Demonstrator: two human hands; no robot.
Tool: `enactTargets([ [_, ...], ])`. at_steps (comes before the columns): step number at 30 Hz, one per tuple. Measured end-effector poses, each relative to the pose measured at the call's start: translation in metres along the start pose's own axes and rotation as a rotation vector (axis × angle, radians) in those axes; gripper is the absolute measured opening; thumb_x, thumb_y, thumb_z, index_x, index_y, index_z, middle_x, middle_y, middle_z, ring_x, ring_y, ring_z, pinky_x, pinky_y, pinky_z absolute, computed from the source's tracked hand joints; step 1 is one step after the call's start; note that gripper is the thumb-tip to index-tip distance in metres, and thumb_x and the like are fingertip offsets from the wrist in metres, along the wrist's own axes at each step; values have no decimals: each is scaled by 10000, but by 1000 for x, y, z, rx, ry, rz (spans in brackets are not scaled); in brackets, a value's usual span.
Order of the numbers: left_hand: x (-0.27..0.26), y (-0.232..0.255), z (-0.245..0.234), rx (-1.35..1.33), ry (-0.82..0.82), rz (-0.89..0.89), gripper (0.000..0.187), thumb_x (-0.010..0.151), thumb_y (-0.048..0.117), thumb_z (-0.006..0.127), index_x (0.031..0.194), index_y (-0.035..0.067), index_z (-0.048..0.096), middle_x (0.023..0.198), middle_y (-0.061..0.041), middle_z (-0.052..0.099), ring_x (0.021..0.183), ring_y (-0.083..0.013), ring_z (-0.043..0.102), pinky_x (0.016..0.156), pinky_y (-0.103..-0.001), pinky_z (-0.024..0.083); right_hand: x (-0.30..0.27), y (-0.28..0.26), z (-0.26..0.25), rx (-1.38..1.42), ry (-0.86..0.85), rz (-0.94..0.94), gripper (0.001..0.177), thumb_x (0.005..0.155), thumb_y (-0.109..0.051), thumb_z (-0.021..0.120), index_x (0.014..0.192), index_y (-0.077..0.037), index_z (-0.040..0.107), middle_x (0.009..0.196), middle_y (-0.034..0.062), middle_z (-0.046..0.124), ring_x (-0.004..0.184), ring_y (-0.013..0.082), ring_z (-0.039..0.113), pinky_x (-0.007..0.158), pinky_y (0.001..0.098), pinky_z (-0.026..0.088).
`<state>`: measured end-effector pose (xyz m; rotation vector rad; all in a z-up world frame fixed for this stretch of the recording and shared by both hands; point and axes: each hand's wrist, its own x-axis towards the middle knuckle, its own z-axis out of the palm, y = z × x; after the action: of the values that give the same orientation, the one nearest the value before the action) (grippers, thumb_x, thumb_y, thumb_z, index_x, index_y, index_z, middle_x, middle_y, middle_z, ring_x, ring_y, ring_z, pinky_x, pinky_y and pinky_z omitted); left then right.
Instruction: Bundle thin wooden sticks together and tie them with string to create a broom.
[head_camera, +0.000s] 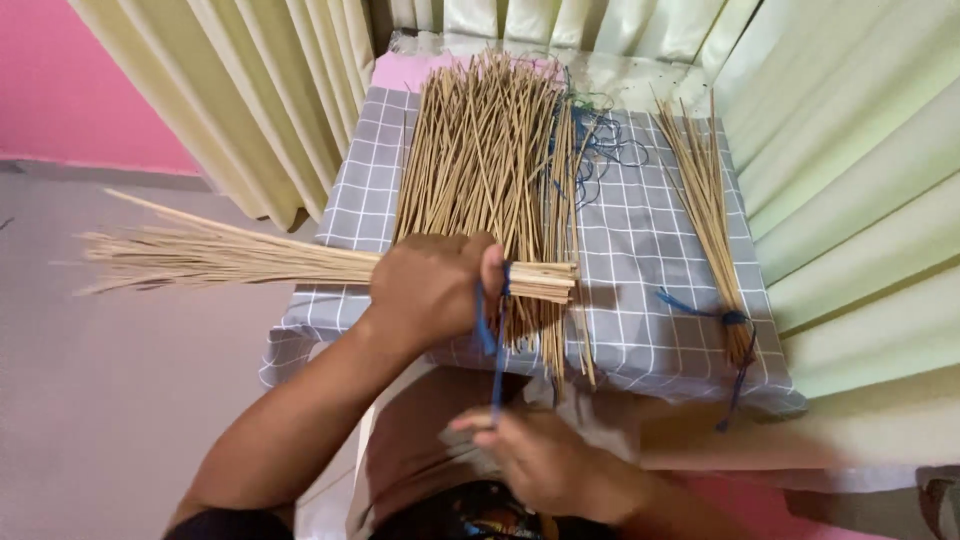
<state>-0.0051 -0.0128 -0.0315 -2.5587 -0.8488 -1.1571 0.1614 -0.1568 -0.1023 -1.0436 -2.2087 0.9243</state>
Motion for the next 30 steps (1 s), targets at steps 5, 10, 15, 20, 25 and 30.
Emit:
enactTargets([
  [5,-26,11,29,31,-343,194,494,1102,470,316,765,191,546,492,61,439,320,-118,390,223,-331,291,0,-41,-104,-500,-10,417,253,997,-191,509,1008,-257,753,680,-58,723,467,139,597,426,330,469],
  [10,-17,37,-25,-30,-130,306,441,1068,370,309,824,136,593,607,-73,599,479,-291,616,480,-418,496,22,30,-106,-176,424,-148,186,1030,-217,583,1079,-104,723,907,87,769,746,250,715,719,368,523],
  [15,-2,21,-18,102,18,209,294,997,304,439,760,166,545,620,-61,573,501,-301,567,481,-429,430,13,19,-8,-254,409,127,305,1032,-334,400,952,-114,596,866,151,629,842,340,620,806,454,487],
  [20,-17,0,31,235,-590,49,328,1108,330,346,944,164,577,587,-17,608,375,-187,528,284,-380,429,-3,-18,-46,-503,144,180,224,991,-152,581,1189,-178,685,617,16,697,339,122,592,270,279,524],
  [25,-29,24,20,23,-332,280,481,1094,434,322,825,154,606,569,-26,594,361,-188,523,306,-371,410,11,-4,-129,-592,308,-286,91,907,-88,664,885,-150,727,796,-2,673,642,149,625,551,294,488],
  [30,-16,30,-24,-31,-138,233,510,1089,331,198,771,187,570,524,26,549,362,-180,505,334,-344,438,30,-57,-67,137,431,344,330,821,-442,753,763,-118,729,714,21,715,579,133,697,523,228,604],
])
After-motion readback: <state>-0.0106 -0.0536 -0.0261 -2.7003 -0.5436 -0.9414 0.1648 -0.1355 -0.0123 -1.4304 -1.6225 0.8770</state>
